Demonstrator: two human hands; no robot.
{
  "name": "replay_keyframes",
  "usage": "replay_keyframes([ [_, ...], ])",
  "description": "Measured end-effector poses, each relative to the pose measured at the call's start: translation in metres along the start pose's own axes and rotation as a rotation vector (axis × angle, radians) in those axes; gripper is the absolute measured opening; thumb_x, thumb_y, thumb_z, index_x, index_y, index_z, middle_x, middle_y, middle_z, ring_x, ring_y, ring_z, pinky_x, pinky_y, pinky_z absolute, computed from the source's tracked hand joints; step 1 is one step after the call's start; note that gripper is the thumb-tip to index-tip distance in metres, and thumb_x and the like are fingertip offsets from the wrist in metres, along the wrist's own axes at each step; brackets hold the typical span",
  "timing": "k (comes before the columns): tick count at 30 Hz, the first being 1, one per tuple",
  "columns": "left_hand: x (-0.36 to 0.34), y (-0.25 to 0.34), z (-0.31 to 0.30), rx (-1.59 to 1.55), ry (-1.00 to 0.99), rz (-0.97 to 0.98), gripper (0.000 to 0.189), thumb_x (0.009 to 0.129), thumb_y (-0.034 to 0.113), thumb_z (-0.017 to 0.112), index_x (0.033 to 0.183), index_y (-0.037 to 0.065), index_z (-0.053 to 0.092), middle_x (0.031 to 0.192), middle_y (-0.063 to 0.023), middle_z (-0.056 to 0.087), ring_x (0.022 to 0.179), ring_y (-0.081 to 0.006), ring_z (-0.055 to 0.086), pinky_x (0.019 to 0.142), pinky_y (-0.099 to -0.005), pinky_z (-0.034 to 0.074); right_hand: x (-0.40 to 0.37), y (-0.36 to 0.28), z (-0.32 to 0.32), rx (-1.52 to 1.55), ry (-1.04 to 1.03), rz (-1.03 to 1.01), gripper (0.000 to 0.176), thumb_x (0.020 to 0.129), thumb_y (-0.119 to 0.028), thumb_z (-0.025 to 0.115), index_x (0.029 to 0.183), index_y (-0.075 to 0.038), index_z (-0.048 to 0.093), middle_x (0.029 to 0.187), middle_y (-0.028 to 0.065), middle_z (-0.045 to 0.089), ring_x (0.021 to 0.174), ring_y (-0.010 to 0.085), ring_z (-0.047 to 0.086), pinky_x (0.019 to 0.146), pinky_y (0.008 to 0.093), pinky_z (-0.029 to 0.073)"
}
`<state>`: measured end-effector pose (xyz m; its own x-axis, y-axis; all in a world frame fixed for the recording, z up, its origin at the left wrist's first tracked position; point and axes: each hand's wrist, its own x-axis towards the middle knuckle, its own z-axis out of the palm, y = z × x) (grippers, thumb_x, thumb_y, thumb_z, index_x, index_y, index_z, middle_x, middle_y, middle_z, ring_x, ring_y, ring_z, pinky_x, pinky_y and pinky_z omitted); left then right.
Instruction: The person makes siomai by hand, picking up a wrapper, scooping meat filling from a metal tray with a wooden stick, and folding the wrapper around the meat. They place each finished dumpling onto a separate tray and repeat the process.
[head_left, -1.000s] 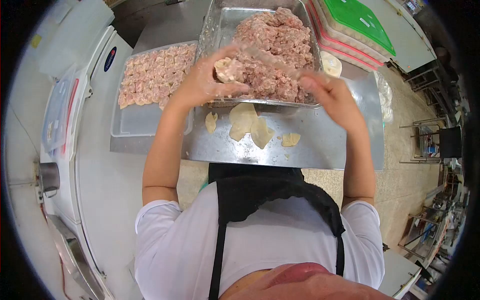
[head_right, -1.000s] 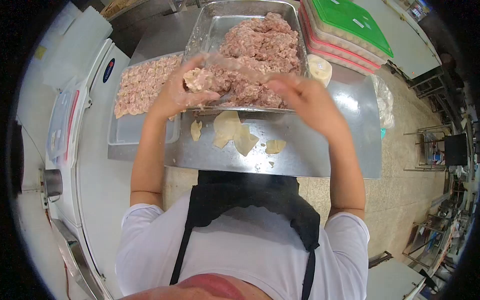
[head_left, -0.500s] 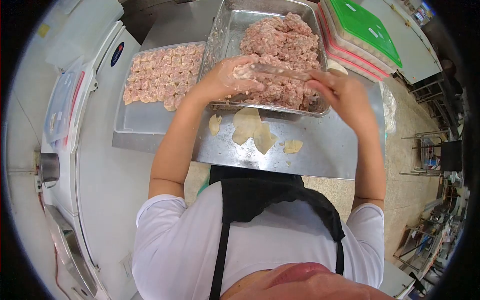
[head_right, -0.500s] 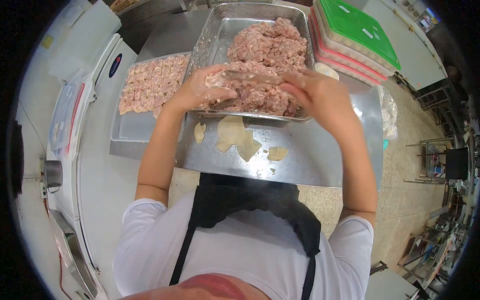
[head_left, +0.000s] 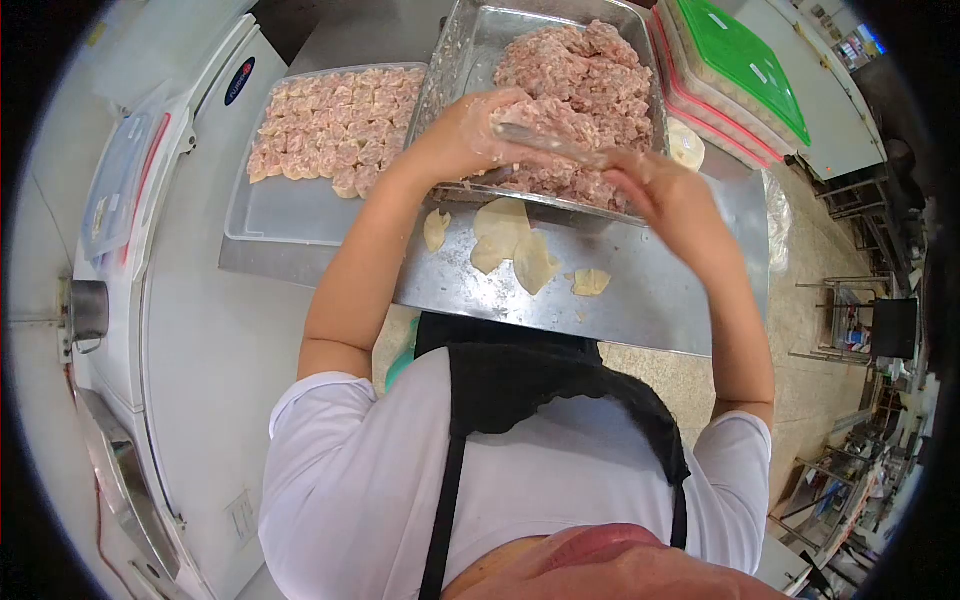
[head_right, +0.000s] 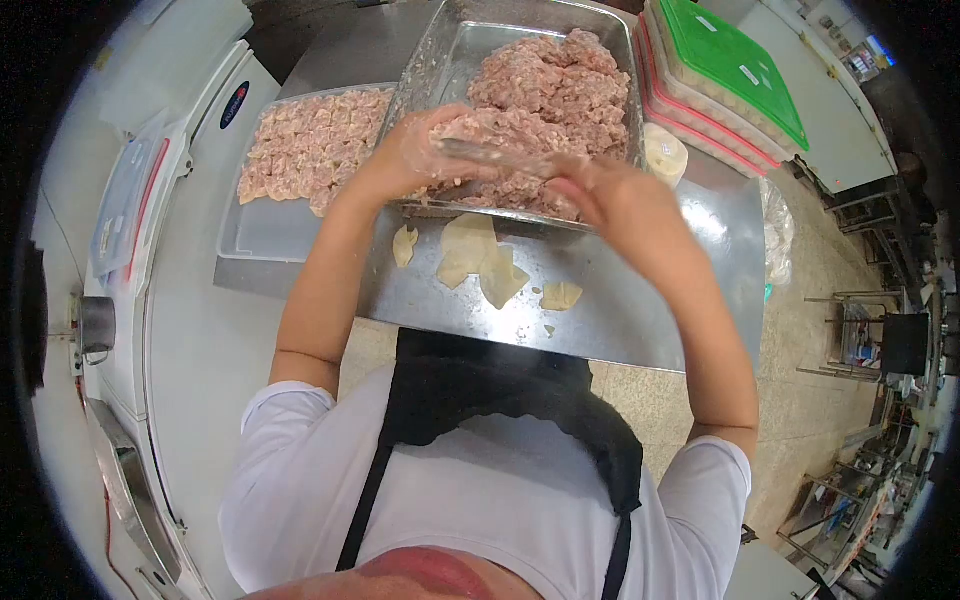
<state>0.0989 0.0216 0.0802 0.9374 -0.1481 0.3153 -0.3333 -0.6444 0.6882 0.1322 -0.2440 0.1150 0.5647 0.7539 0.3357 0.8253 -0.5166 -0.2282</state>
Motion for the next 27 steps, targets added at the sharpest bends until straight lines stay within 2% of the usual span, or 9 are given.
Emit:
replay_keyframes([
  [4, -0.014, -0.005, 0.0, -0.216, 0.016, -0.052, 0.058, 0.071, 0.026, 0.081, 0.119, 0.002, 0.057, 0.104, -0.0111, 0.067, 0.097, -0.0228, 0.062, 0.088, -0.0334, 0.047, -0.005, 0.001, -0.051, 0.189, -0.038, 0.105, 0.029, 0.093, -0.025, 0.058, 0.112, -0.003, 0.062, 0.092, 0.0181, 0.067, 0.077, 0.0333, 0.064, 0.07, 0.0368, 0.049],
  [6, -0.024, 0.011, -0.005, -0.143, 0.191, 0.158, 0.051, 0.072, 0.024, 0.08, 0.113, 0.003, 0.06, 0.104, -0.0083, 0.068, 0.098, -0.0197, 0.062, 0.088, -0.0322, 0.048, -0.006, -0.013, -0.048, 0.208, 0.001, 0.092, 0.029, 0.093, -0.024, 0.057, 0.111, -0.002, 0.062, 0.091, 0.0181, 0.067, 0.077, 0.0321, 0.064, 0.07, 0.0363, 0.049],
  [8, -0.024, 0.011, -0.01, -0.254, 0.117, 0.173, 0.049, 0.071, 0.023, 0.081, 0.111, 0.004, 0.06, 0.103, -0.007, 0.067, 0.097, -0.0184, 0.062, 0.088, -0.0315, 0.048, -0.002, -0.026, -0.032, 0.23, 0.04, 0.076, 0.029, 0.093, -0.024, 0.057, 0.111, -0.002, 0.062, 0.09, 0.018, 0.066, 0.077, 0.0309, 0.064, 0.07, 0.0357, 0.049],
  [11, -0.029, -0.008, -0.012, -0.339, 0.018, 0.13, 0.045, 0.07, 0.02, 0.081, 0.107, 0.004, 0.062, 0.1, -0.0048, 0.067, 0.095, -0.0156, 0.062, 0.087, -0.0294, 0.048, 0.001, -0.024, 0.002, 0.273, -0.107, 0.043, 0.029, 0.094, -0.023, 0.056, 0.111, -0.001, 0.062, 0.088, 0.0178, 0.066, 0.078, 0.0292, 0.064, 0.07, 0.0348, 0.049],
  [13, -0.04, -0.017, -0.023, -0.305, 0.006, 0.07, 0.043, 0.07, 0.018, 0.081, 0.106, 0.005, 0.062, 0.099, -0.0038, 0.067, 0.093, -0.0142, 0.063, 0.086, -0.028, 0.049, 0.007, -0.006, 0.003, 0.429, -0.243, 0.155, 0.028, 0.094, -0.019, 0.056, 0.113, 0.001, 0.061, 0.099, 0.0163, 0.066, 0.091, 0.0218, 0.063, 0.08, 0.0304, 0.047],
  [19, -0.099, -0.025, -0.085, 0.046, 0.229, -0.129, 0.049, 0.07, 0.015, 0.08, 0.114, 0.004, 0.06, 0.094, -0.006, 0.065, 0.079, -0.0144, 0.061, 0.073, -0.0275, 0.05, 0.016, 0.057, 0.077, 0.359, 0.033, 0.218, 0.032, 0.093, -0.029, 0.058, 0.109, -0.002, 0.065, 0.09, 0.0209, 0.066, 0.081, 0.0329, 0.064, 0.074, 0.0359, 0.049],
  [21, -0.125, -0.047, -0.099, 0.098, 0.249, -0.544, 0.051, 0.073, 0.016, 0.077, 0.119, 0.003, 0.058, 0.097, -0.0084, 0.063, 0.079, -0.0158, 0.06, 0.07, -0.0292, 0.051, 0.02, 0.059, 0.086, 0.314, 0.082, 0.246, 0.033, 0.092, -0.031, 0.058, 0.108, -0.002, 0.065, 0.091, 0.0217, 0.066, 0.082, 0.0345, 0.065, 0.075, 0.0368, 0.049],
  [25, -0.175, -0.09, -0.086, 0.246, 0.35, -0.504, 0.052, 0.073, 0.018, 0.075, 0.12, 0.003, 0.057, 0.102, -0.0102, 0.059, 0.085, -0.0169, 0.059, 0.07, -0.0317, 0.049, 0.018, 0.058, 0.086, 0.372, 0.106, 0.215, 0.033, 0.092, -0.033, 0.058, 0.108, -0.006, 0.066, 0.089, 0.0226, 0.066, 0.083, 0.0361, 0.065, 0.074, 0.0391, 0.049],
  [27, -0.18, -0.089, -0.078, 0.674, 0.286, -0.535, 0.055, 0.073, 0.019, 0.075, 0.121, 0.004, 0.056, 0.1, -0.0126, 0.058, 0.084, -0.0236, 0.06, 0.07, -0.0345, 0.049, 0.018, 0.065, 0.089, 0.34, 0.115, 0.191, 0.033, 0.091, -0.033, 0.058, 0.107, -0.005, 0.066, 0.09, 0.0224, 0.066, 0.083, 0.0359, 0.065, 0.074, 0.0381, 0.049],
])
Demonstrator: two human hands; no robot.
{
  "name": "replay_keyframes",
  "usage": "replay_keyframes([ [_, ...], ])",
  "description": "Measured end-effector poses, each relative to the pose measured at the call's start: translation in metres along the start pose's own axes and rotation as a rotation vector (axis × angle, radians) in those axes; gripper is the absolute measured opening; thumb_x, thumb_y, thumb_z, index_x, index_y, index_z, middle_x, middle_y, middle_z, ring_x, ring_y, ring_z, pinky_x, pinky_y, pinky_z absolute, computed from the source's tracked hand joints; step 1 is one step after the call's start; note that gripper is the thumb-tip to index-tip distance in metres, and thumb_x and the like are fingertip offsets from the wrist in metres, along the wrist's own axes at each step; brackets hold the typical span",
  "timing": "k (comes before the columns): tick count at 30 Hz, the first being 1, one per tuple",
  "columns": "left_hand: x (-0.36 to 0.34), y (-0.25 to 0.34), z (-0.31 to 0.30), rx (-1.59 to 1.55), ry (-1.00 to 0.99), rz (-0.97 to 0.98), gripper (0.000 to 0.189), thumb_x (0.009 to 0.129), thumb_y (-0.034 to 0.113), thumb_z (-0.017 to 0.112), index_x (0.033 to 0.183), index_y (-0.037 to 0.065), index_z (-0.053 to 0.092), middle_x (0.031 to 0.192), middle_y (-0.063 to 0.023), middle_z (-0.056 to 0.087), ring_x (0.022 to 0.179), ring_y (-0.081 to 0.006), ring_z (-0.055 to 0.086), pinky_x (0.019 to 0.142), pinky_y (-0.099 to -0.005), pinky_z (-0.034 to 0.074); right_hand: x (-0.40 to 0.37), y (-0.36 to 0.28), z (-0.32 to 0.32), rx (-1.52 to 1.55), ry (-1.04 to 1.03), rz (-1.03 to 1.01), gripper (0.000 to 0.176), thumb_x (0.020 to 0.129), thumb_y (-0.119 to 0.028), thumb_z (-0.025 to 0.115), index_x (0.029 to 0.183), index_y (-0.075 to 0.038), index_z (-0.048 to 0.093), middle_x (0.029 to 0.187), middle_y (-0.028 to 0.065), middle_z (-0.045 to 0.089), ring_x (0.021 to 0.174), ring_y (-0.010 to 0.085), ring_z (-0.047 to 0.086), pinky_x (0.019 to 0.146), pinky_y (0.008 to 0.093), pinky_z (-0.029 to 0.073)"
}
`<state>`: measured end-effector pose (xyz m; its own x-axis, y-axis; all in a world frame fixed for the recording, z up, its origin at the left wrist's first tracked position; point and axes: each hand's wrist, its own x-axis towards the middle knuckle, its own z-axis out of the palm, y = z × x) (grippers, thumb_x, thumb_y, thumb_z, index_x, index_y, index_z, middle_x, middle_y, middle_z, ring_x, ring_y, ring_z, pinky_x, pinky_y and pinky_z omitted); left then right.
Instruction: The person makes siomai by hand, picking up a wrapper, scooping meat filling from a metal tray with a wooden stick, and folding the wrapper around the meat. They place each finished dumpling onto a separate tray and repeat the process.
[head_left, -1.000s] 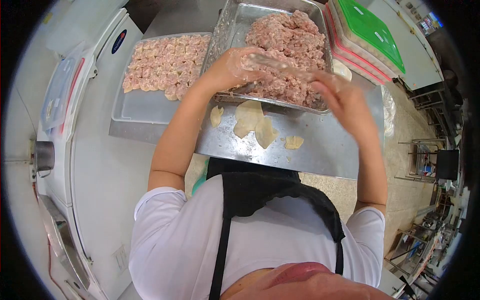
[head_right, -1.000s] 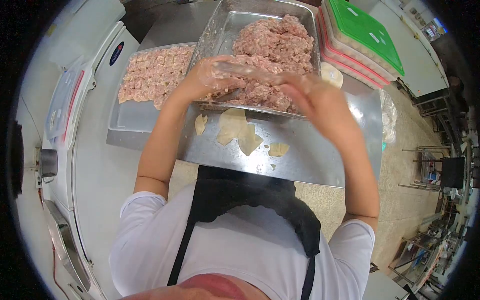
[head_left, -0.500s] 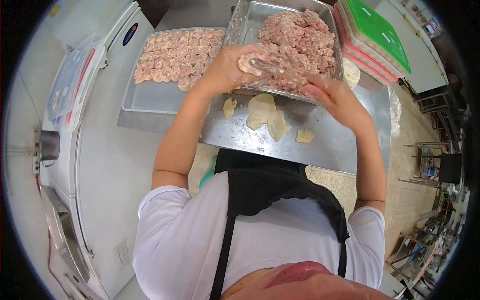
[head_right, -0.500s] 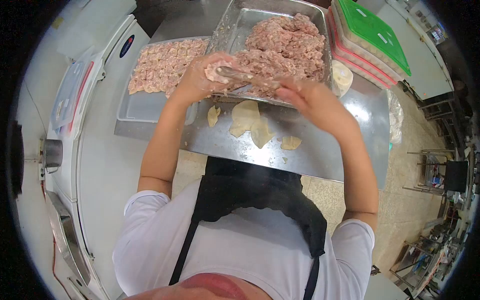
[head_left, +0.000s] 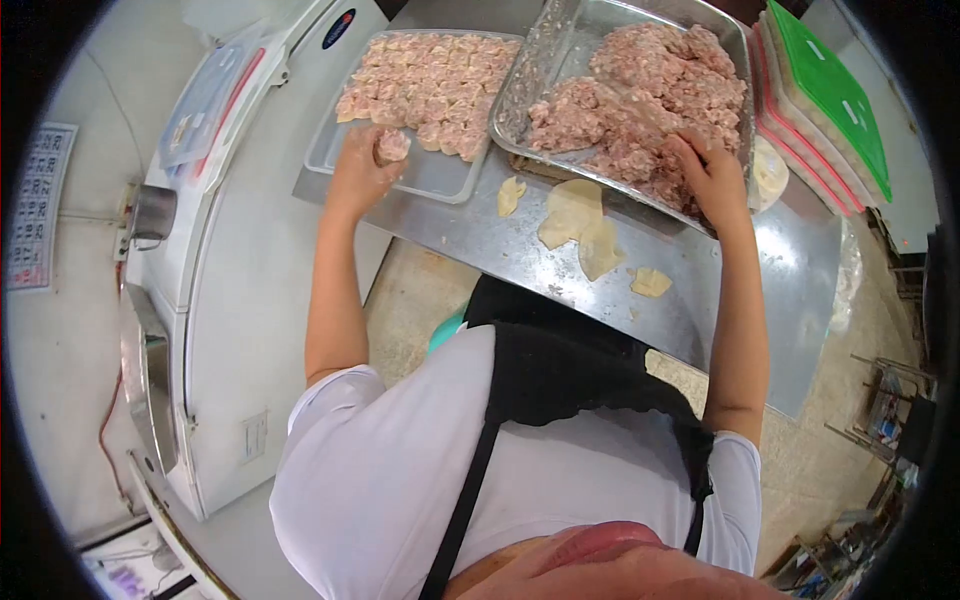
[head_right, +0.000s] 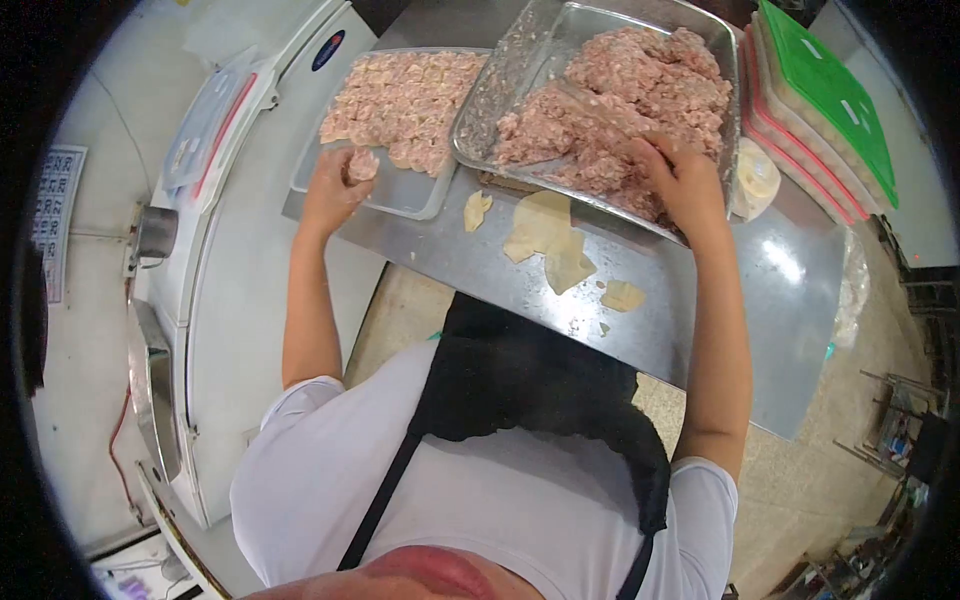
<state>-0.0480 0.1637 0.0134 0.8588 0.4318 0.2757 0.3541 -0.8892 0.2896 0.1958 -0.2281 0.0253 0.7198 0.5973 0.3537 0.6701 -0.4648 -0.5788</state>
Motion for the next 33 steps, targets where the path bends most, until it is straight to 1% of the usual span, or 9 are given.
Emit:
replay_keyframes([
  [5, 0.015, 0.013, 0.011, -0.122, 0.05, -0.23, 0.078, 0.071, 0.025, 0.078, 0.137, 0.009, 0.041, 0.097, -0.0181, 0.064, 0.086, -0.0322, 0.064, 0.074, -0.0388, 0.049, -0.003, -0.006, -0.001, 0.095, 0.039, 0.048, 0.031, 0.09, -0.028, 0.061, 0.107, -0.002, 0.066, 0.095, 0.0184, 0.068, 0.088, 0.0295, 0.066, 0.078, 0.0338, 0.049],
  [7, 0.018, 0.019, 0.018, -0.166, -0.122, -0.213, 0.092, 0.072, 0.025, 0.078, 0.146, 0.014, 0.025, 0.094, -0.0182, 0.066, 0.085, -0.0328, 0.065, 0.074, -0.0397, 0.05, -0.003, -0.007, -0.002, 0.108, 0.041, 0.073, 0.031, 0.09, -0.028, 0.061, 0.106, -0.002, 0.066, 0.095, 0.018, 0.068, 0.088, 0.0289, 0.067, 0.078, 0.0335, 0.049],
  [14, 0.027, 0.02, 0.026, -0.152, -0.2, -0.271, 0.095, 0.073, 0.02, 0.075, 0.149, 0.015, 0.017, 0.098, -0.0196, 0.066, 0.089, -0.0353, 0.065, 0.078, -0.0401, 0.05, -0.004, -0.007, -0.003, 0.123, 0.038, 0.053, 0.03, 0.091, -0.028, 0.06, 0.106, -0.002, 0.066, 0.093, 0.0168, 0.068, 0.085, 0.0278, 0.067, 0.078, 0.033, 0.049],
  [18, 0.037, 0.013, 0.043, -0.047, -0.055, -0.1, 0.087, 0.074, 0.011, 0.072, 0.146, 0.011, 0.024, 0.113, -0.0235, 0.061, 0.099, -0.0373, 0.061, 0.083, -0.0413, 0.049, -0.004, -0.018, -0.006, 0.074, -0.034, 0.182, 0.03, 0.092, -0.03, 0.058, 0.103, -0.003, 0.066, 0.092, 0.0184, 0.068, 0.085, 0.0308, 0.066, 0.076, 0.0353, 0.049],
  [23, 0.022, 0.012, 0.03, -0.229, -0.063, 0.101, 0.079, 0.075, 0.008, 0.069, 0.144, 0.012, 0.031, 0.118, -0.0243, 0.058, 0.104, -0.0374, 0.058, 0.085, -0.0423, 0.048, 0.0, -0.016, -0.03, -0.203, -0.215, -0.025, 0.035, 0.093, -0.036, 0.054, 0.089, -0.003, 0.066, 0.078, 0.0214, 0.064, 0.077, 0.0388, 0.061, 0.066, 0.0445, 0.047],
  [25, 0.009, 0.036, 0.006, 0.002, 0.057, 0.163, 0.063, 0.079, 0.006, 0.067, 0.138, 0.009, 0.044, 0.124, -0.0172, 0.058, 0.105, -0.0331, 0.06, 0.09, -0.0371, 0.046, 0.012, -0.025, -0.063, -0.403, -0.248, -0.039, 0.037, 0.093, -0.037, 0.054, 0.086, -0.003, 0.066, 0.076, 0.0214, 0.063, 0.075, 0.039, 0.061, 0.064, 0.0453, 0.047],
  [28, 0.002, 0.1, -0.007, -0.278, -0.021, 0.243, 0.041, 0.082, 0.007, 0.065, 0.122, 0.006, 0.057, 0.115, -0.0146, 0.061, 0.102, -0.0294, 0.06, 0.089, -0.0353, 0.046, 0.018, -0.031, -0.068, -0.742, -0.3, -0.064, 0.031, 0.089, -0.031, 0.057, 0.079, -0.003, 0.067, 0.072, 0.0187, 0.063, 0.072, 0.0367, 0.063, 0.062, 0.0451, 0.049],
  [30, -0.008, 0.131, 0.013, -0.516, -0.06, 0.516, 0.024, 0.083, 0.009, 0.064, 0.106, 0.004, 0.063, 0.109, -0.0135, 0.061, 0.1, -0.0287, 0.06, 0.087, -0.0358, 0.047, 0.003, -0.035, -0.037, -0.812, -0.395, -0.297, 0.019, 0.084, -0.02, 0.058, 0.079, -0.005, 0.069, 0.072, 0.0144, 0.066, 0.072, 0.0336, 0.066, 0.064, 0.0436, 0.053],
  [33, -0.019, 0.164, 0.053, -0.6, -0.221, 0.607, 0.022, 0.082, 0.012, 0.065, 0.103, 0.005, 0.063, 0.103, -0.0132, 0.061, 0.098, -0.031, 0.059, 0.087, -0.0377, 0.047, -0.019, -0.082, -0.033, -0.939, -0.486, -0.285, 0.015, 0.079, -0.013, 0.057, 0.08, -0.006, 0.07, 0.075, 0.0111, 0.068, 0.073, 0.0303, 0.068, 0.064, 0.0407, 0.055],
])
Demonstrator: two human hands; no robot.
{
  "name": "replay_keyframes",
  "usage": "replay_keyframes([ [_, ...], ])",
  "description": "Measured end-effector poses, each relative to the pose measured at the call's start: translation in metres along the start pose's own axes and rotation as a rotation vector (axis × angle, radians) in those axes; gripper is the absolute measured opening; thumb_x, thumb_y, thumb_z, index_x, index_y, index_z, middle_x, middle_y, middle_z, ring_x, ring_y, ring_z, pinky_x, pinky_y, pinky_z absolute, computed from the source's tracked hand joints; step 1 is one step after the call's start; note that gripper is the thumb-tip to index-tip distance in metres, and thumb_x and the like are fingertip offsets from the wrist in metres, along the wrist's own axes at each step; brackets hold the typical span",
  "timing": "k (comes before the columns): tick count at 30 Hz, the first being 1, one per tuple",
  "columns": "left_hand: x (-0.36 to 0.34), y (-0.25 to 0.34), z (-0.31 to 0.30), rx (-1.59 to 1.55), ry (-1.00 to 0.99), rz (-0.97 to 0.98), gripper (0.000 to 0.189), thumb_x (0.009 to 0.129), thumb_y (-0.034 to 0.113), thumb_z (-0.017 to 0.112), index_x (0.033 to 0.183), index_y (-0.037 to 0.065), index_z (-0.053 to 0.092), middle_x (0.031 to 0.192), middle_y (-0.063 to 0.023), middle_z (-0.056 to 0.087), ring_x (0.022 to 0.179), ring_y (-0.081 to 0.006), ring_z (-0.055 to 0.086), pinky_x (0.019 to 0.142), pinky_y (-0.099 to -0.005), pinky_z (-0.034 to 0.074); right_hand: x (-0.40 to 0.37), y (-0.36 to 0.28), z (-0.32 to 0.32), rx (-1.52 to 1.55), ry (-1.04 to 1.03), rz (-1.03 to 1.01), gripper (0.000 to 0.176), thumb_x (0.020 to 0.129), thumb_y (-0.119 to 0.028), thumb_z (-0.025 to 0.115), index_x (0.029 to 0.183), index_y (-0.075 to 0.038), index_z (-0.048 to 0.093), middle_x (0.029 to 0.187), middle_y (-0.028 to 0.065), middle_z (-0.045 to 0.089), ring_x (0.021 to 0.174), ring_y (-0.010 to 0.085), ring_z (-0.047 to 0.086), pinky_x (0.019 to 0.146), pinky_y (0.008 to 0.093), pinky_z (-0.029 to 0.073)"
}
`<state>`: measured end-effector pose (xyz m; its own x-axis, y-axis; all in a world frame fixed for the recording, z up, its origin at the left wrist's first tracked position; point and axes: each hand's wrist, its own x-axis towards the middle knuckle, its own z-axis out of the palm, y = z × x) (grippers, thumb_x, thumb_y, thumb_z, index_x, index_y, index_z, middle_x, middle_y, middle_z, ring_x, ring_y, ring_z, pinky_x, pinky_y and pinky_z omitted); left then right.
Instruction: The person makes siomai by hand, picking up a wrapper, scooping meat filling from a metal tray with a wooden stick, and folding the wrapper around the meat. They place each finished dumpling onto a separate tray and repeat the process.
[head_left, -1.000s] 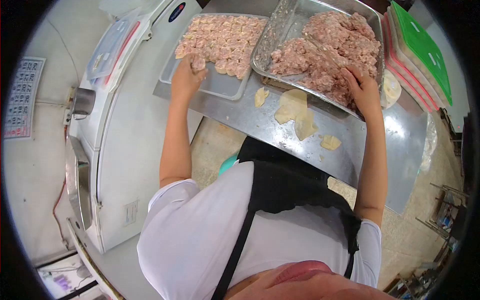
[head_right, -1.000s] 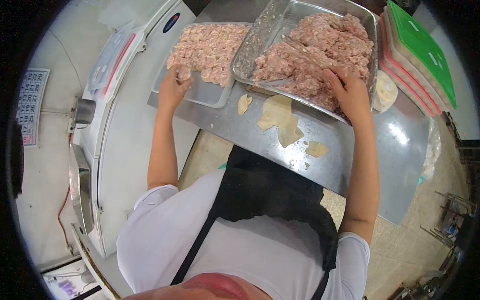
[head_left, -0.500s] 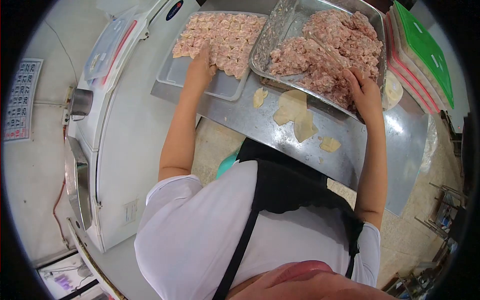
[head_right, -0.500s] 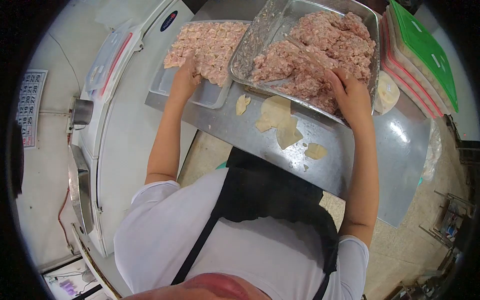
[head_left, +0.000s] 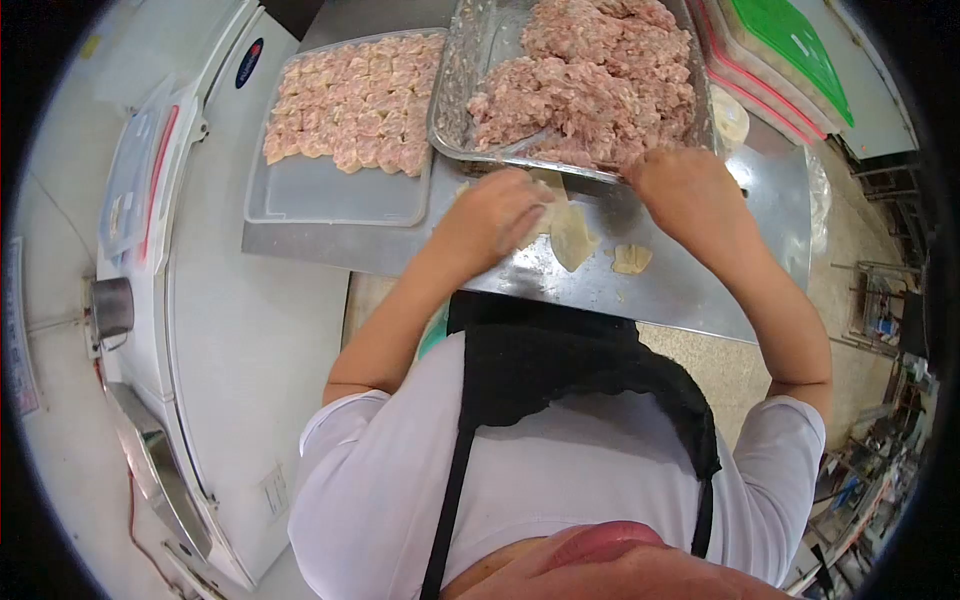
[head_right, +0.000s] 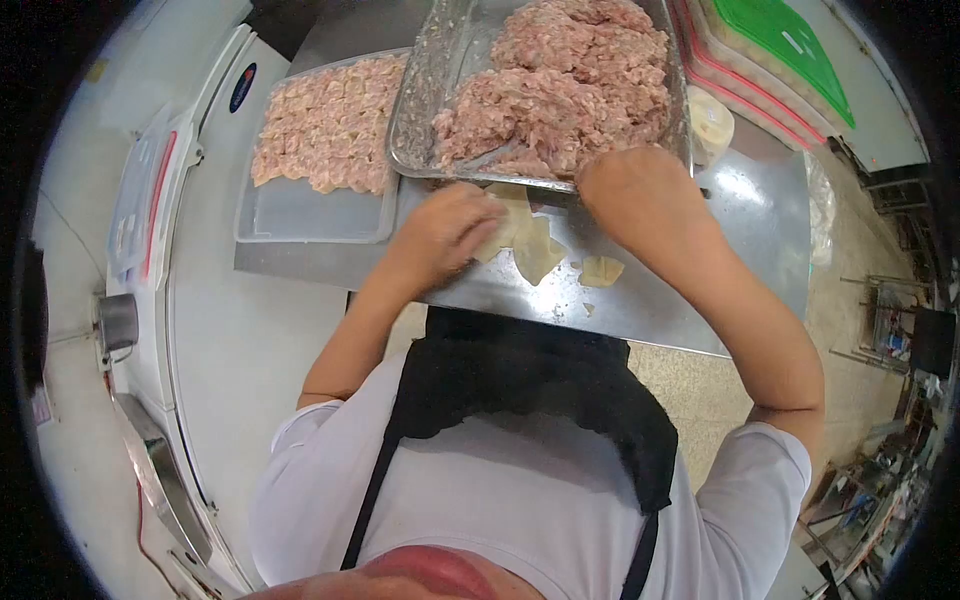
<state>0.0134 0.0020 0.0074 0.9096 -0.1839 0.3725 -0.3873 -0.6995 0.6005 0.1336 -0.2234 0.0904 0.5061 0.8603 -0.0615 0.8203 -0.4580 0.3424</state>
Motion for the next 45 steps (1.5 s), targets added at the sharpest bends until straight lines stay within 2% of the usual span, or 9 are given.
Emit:
replay_keyframes([
  [7, -0.002, -0.016, 0.034, 0.09, -0.038, 0.025, 0.019, 0.081, 0.016, 0.067, 0.096, 0.005, 0.065, 0.095, -0.0133, 0.062, 0.093, -0.0316, 0.059, 0.085, -0.0392, 0.047, 0.023, 0.022, 0.002, -0.015, 0.087, 0.126, 0.02, 0.082, -0.023, 0.061, 0.074, -0.006, 0.068, 0.069, 0.0126, 0.065, 0.068, 0.0296, 0.067, 0.057, 0.0412, 0.052],
  [15, -0.007, -0.007, -0.002, -0.331, 0.263, -0.195, 0.016, 0.088, 0.015, 0.061, 0.095, 0.001, 0.065, 0.088, -0.0094, 0.066, 0.077, -0.0201, 0.062, 0.072, -0.0292, 0.048, 0.014, 0.022, 0.022, 0.79, 0.006, 0.125, 0.043, 0.095, -0.04, 0.048, 0.079, -0.006, 0.069, 0.071, 0.0195, 0.063, 0.071, 0.0361, 0.064, 0.067, 0.0447, 0.051],
  [19, 0.0, -0.003, -0.012, -0.495, 0.217, -0.374, 0.021, 0.094, 0.019, 0.056, 0.095, 0.0, 0.064, 0.091, -0.0043, 0.064, 0.082, -0.0118, 0.058, 0.076, -0.0269, 0.047, 0.021, 0.027, 0.015, 0.369, -0.075, 0.161, 0.041, 0.094, -0.04, 0.049, 0.083, -0.005, 0.069, 0.075, 0.0207, 0.063, 0.075, 0.0373, 0.063, 0.068, 0.047, 0.05],
  [21, 0.007, 0.007, -0.002, -1.438, 0.358, -0.607, 0.022, 0.095, 0.02, 0.055, 0.096, -0.001, 0.064, 0.093, -0.0042, 0.063, 0.086, -0.0101, 0.057, 0.078, -0.0251, 0.046, 0.019, 0.008, 0.016, 0.397, -0.1, 0.149, 0.041, 0.093, -0.039, 0.05, 0.084, -0.004, 0.069, 0.077, 0.021, 0.063, 0.075, 0.0375, 0.063, 0.068, 0.0476, 0.05],
  [27, 0.004, 0.024, 0.008, -0.723, 0.065, -0.381, 0.022, 0.095, 0.02, 0.057, 0.099, -0.001, 0.064, 0.091, -0.0067, 0.066, 0.084, -0.0142, 0.061, 0.076, -0.0252, 0.047, 0.001, 0.032, 0.025, 0.933, -0.003, 0.182, 0.035, 0.095, -0.033, 0.053, 0.089, -0.001, 0.068, 0.074, 0.0202, 0.063, 0.068, 0.0345, 0.06, 0.065, 0.041, 0.048],
  [31, 0.025, 0.027, 0.012, -0.067, 0.135, 0.137, 0.023, 0.091, 0.018, 0.059, 0.101, -0.002, 0.065, 0.092, -0.014, 0.064, 0.085, -0.0243, 0.062, 0.075, -0.0305, 0.049, 0.003, 0.042, 0.023, 0.398, -0.037, 0.057, 0.039, 0.094, -0.036, 0.052, 0.086, -0.001, 0.067, 0.077, 0.0211, 0.063, 0.072, 0.0355, 0.062, 0.065, 0.0439, 0.047],
  [35, 0.045, 0.046, -0.007, -0.153, 0.166, -0.004, 0.018, 0.087, 0.011, 0.065, 0.104, 0.005, 0.068, 0.095, -0.0076, 0.064, 0.09, -0.0201, 0.062, 0.081, -0.0301, 0.049, -0.005, 0.033, 0.038, 0.641, -0.064, 0.143, 0.037, 0.093, -0.035, 0.052, 0.083, -0.002, 0.068, 0.078, 0.0212, 0.063, 0.073, 0.0383, 0.062, 0.068, 0.0474, 0.048],
  [39, 0.066, 0.046, -0.02, -0.507, 0.141, -0.508, 0.02, 0.086, 0.008, 0.068, 0.104, 0.001, 0.066, 0.104, -0.0073, 0.065, 0.093, -0.0134, 0.062, 0.077, -0.0285, 0.052, -0.019, 0.041, 0.049, 1.191, 0.163, 0.22, 0.039, 0.094, -0.037, 0.054, 0.094, -0.002, 0.071, 0.057, 0.0124, 0.051, 0.052, 0.0202, 0.048, 0.053, 0.0341, 0.041],
  [45, 0.084, 0.034, -0.003, -1.269, 0.234, -0.43, 0.03, 0.09, 0.012, 0.064, 0.116, -0.002, 0.058, 0.108, -0.0111, 0.064, 0.097, -0.0205, 0.064, 0.083, -0.0342, 0.055, -0.033, 0.026, 0.02, 1.567, 0.36, 0.522, 0.039, 0.097, -0.038, 0.05, 0.097, -0.005, 0.071, 0.056, -0.0048, 0.041, 0.054, 0.0043, 0.039, 0.05, 0.023, 0.032],
])
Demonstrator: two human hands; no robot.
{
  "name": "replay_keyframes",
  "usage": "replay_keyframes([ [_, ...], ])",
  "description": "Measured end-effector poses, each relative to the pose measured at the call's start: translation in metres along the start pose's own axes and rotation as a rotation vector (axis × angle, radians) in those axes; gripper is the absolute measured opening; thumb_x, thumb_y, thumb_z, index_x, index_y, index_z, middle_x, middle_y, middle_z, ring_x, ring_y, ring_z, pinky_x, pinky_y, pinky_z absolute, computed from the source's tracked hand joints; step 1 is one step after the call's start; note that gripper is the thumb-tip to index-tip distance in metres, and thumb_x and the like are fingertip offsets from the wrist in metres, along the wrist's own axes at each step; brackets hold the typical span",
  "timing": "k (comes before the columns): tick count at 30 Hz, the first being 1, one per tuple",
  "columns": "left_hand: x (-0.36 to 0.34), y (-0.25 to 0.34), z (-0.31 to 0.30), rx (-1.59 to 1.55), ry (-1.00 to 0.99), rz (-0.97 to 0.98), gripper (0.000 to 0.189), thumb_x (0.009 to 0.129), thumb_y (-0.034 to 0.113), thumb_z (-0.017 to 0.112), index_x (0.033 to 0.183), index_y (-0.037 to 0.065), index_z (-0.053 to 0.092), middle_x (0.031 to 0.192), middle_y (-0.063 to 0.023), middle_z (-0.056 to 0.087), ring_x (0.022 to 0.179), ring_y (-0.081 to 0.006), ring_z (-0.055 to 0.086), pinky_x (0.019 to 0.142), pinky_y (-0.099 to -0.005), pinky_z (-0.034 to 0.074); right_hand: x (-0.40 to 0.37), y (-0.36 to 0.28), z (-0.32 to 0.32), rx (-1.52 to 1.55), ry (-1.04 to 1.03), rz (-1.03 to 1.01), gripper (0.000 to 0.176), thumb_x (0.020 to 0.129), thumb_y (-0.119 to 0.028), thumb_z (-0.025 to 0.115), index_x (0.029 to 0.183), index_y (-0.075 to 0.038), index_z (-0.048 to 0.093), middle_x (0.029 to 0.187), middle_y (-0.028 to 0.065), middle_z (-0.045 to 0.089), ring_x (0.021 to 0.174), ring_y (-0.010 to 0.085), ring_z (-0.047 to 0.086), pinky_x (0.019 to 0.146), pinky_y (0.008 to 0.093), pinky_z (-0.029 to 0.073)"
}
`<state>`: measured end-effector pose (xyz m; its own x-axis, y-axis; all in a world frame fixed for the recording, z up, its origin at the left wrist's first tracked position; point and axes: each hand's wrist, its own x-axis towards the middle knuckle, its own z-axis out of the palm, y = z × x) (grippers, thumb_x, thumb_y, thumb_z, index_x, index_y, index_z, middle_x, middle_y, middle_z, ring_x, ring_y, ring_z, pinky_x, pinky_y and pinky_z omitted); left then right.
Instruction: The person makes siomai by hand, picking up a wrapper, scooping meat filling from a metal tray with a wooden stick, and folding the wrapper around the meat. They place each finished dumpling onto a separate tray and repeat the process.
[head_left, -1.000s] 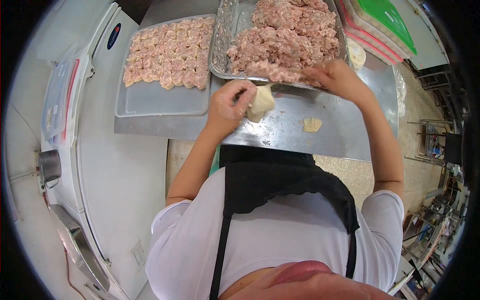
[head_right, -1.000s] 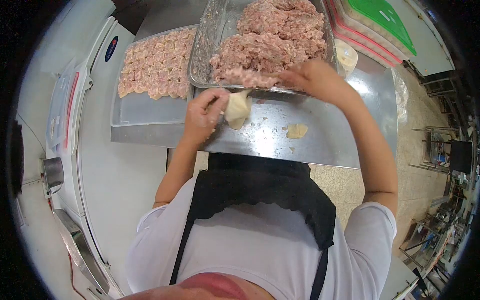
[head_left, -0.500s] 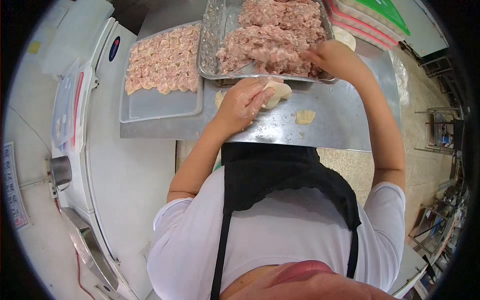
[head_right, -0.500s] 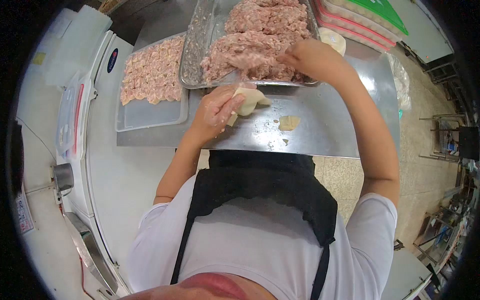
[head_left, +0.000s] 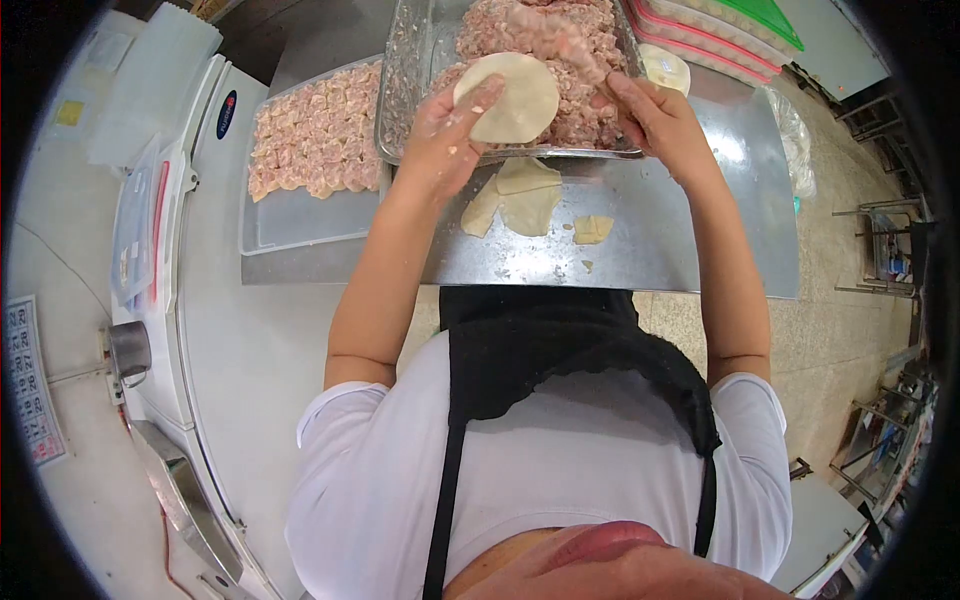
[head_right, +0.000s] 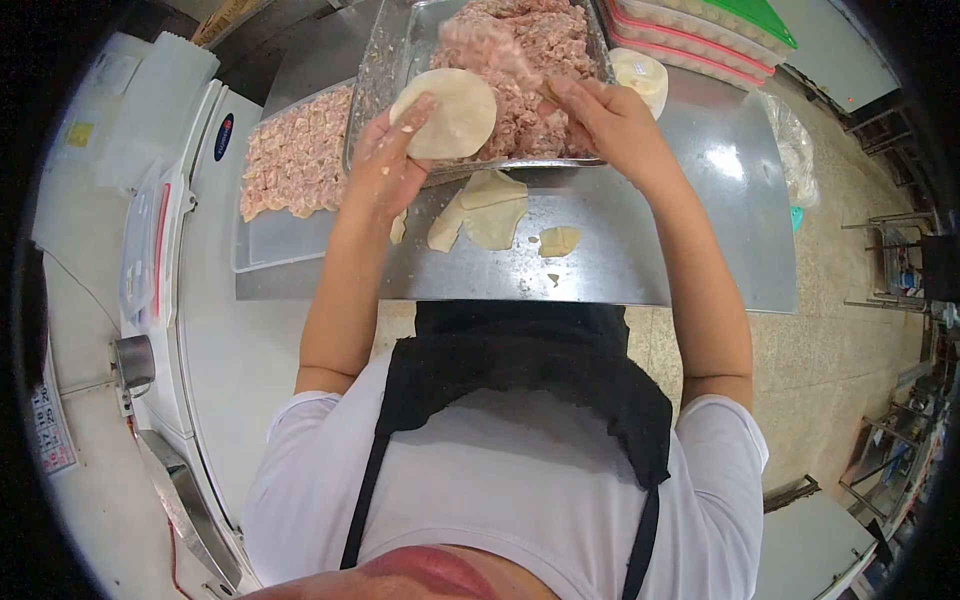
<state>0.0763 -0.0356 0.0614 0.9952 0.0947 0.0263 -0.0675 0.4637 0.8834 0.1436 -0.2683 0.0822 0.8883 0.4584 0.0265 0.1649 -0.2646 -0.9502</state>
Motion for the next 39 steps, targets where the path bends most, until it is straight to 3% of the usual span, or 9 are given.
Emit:
replay_keyframes([
  [8, 0.031, -0.006, 0.024, -0.554, 0.1, 0.05, 0.042, 0.098, 0.035, 0.046, 0.111, -0.004, 0.054, 0.105, -0.0144, 0.06, 0.101, -0.0259, 0.06, 0.094, -0.0416, 0.048, 0.02, 0.026, 0.043, -0.202, 0.056, -0.083, 0.038, 0.096, -0.038, 0.051, 0.107, -0.006, 0.068, 0.062, 0.0043, 0.055, 0.058, 0.0163, 0.054, 0.056, 0.031, 0.042],
  [11, 0.029, 0.004, 0.005, -0.787, 0.193, -0.073, 0.061, 0.099, 0.05, 0.029, 0.109, -0.005, 0.053, 0.1, -0.0164, 0.057, 0.103, -0.0304, 0.055, 0.1, -0.0478, 0.041, 0.024, 0.038, 0.036, -0.438, 0.152, -0.54, 0.034, 0.094, -0.035, 0.055, 0.092, -0.004, 0.067, 0.066, 0.0076, 0.055, 0.059, 0.0233, 0.053, 0.056, 0.0328, 0.041],
  [13, 0.033, -0.005, -0.025, -0.812, 0.281, 0.017, 0.073, 0.097, 0.056, 0.021, 0.135, -0.005, 0.032, 0.133, -0.0225, 0.041, 0.125, -0.0368, 0.04, 0.108, -0.0518, 0.031, 0.024, 0.021, 0.008, -0.874, -0.009, -0.538, 0.04, 0.091, -0.041, 0.056, 0.094, -0.003, 0.069, 0.077, 0.0202, 0.064, 0.076, 0.0368, 0.063, 0.065, 0.0433, 0.049],
  [16, 0.039, -0.002, -0.057, -0.778, 0.343, 0.17, 0.069, 0.098, 0.053, 0.021, 0.134, -0.005, 0.034, 0.133, -0.0217, 0.042, 0.123, -0.036, 0.042, 0.108, -0.0503, 0.032, 0.035, -0.011, -0.009, -1.173, -0.179, -0.24, 0.043, 0.09, -0.043, 0.055, 0.083, -0.003, 0.069, 0.073, 0.0189, 0.064, 0.074, 0.0361, 0.064, 0.066, 0.0449, 0.05],
  [20, 0.038, 0.007, -0.061, -0.664, 0.374, 0.232, 0.053, 0.102, 0.038, 0.023, 0.126, -0.002, 0.047, 0.12, -0.0156, 0.053, 0.11, -0.0299, 0.053, 0.1, -0.0462, 0.041, 0.06, 0.029, 0.022, -1.357, -0.323, -0.383, 0.048, 0.092, -0.043, 0.051, 0.078, 0.0, 0.067, 0.075, 0.0181, 0.065, 0.071, 0.0365, 0.064, 0.063, 0.0452, 0.05],
  [27, 0.035, -0.007, -0.07, -0.501, 0.44, 0.16, 0.037, 0.099, 0.025, 0.032, 0.118, 0.001, 0.054, 0.11, -0.0134, 0.057, 0.105, -0.0261, 0.055, 0.094, -0.0402, 0.046, 0.041, 0.003, 0.018, -0.597, -0.359, -0.057, 0.036, 0.094, -0.037, 0.052, 0.097, -0.007, 0.07, 0.067, 0.0166, 0.063, 0.062, 0.0317, 0.061, 0.062, 0.041, 0.048],
  [29, 0.042, -0.018, -0.063, -0.766, 0.177, 0.049, 0.041, 0.099, 0.035, 0.034, 0.117, 0.003, 0.054, 0.105, -0.0125, 0.059, 0.104, -0.0275, 0.055, 0.095, -0.0467, 0.044, 0.038, -0.002, 0.023, -0.499, -0.27, 0.076, 0.035, 0.094, -0.036, 0.053, 0.101, -0.007, 0.07, 0.066, 0.0158, 0.062, 0.062, 0.031, 0.061, 0.063, 0.0407, 0.048],
  [34, 0.026, 0.012, -0.015, -0.804, 0.189, 0.009, 0.07, 0.094, 0.061, 0.03, 0.131, 0.003, 0.041, 0.136, -0.0217, 0.039, 0.131, -0.0403, 0.033, 0.108, -0.0615, 0.024, 0.038, 0.013, 0.054, -0.498, -0.099, -0.392, 0.028, 0.095, -0.031, 0.055, 0.101, -0.007, 0.069, 0.066, 0.0095, 0.053, 0.059, 0.0164, 0.055, 0.056, 0.0341, 0.044],
  [39, 0.036, -0.004, -0.041, -0.774, 0.36, -0.009, 0.073, 0.092, 0.065, 0.03, 0.124, 0.002, 0.047, 0.132, -0.0211, 0.042, 0.126, -0.0405, 0.038, 0.107, -0.0613, 0.025, 0.021, -0.03, 0.039, -1.035, -0.036, -0.539, 0.022, 0.092, -0.025, 0.056, 0.104, -0.01, 0.067, 0.078, 0.0132, 0.06, 0.071, 0.0306, 0.062, 0.063, 0.0408, 0.048],
])
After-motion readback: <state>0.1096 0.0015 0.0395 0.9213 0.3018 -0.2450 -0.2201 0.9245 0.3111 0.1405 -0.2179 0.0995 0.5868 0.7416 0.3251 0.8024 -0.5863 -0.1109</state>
